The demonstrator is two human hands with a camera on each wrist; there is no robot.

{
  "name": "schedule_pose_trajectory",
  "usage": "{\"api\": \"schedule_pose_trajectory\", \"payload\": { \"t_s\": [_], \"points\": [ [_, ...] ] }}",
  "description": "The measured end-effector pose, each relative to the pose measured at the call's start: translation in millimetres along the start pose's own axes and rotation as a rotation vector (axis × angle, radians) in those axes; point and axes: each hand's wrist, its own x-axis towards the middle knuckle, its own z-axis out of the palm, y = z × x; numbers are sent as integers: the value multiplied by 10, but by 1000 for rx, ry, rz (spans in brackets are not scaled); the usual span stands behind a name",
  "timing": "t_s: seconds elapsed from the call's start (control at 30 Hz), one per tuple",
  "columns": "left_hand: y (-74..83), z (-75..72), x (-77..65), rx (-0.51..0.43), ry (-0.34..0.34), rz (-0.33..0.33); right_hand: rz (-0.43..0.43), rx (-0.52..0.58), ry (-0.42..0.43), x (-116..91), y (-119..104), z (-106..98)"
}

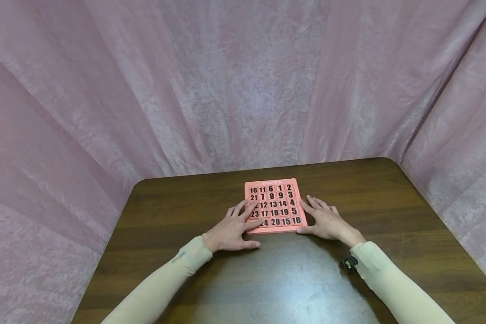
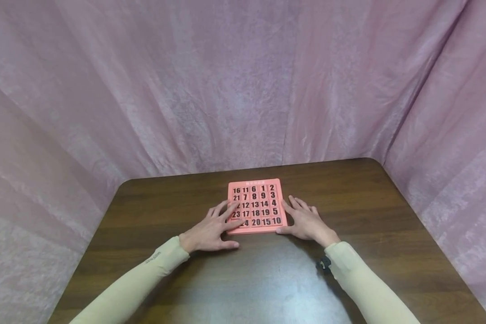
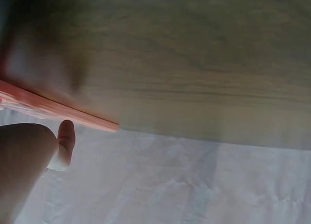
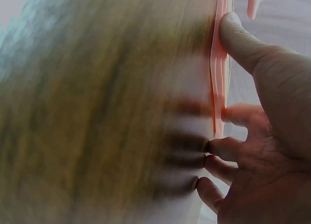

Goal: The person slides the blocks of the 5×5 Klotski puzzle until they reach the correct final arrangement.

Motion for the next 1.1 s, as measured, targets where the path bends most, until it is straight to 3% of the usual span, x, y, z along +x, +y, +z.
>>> {"api": "schedule_pose_trajectory", "payload": {
  "t_s": [0.2,0.3,0.4,0.53,0.63,1.1],
  "points": [
    [71,-1,-20,-20,-20,-43,-6,12,-10,-3,-39,31],
    [95,11,-32,15,-35,-39,-2,9,-15,-44,-42,42],
    [101,13,-8,59,-5,-32,7,-3,-11,-95,-23,42],
    [67,-19,16,99,55,-112,0,-7,0,-89,-11,33],
    [35,-42,-1,104,46,-176,-12,-7,4,-48,-15,25],
    [80,-42,-108,101,26,-165,-6,-8,4,-43,-18,22]
  ]
}}
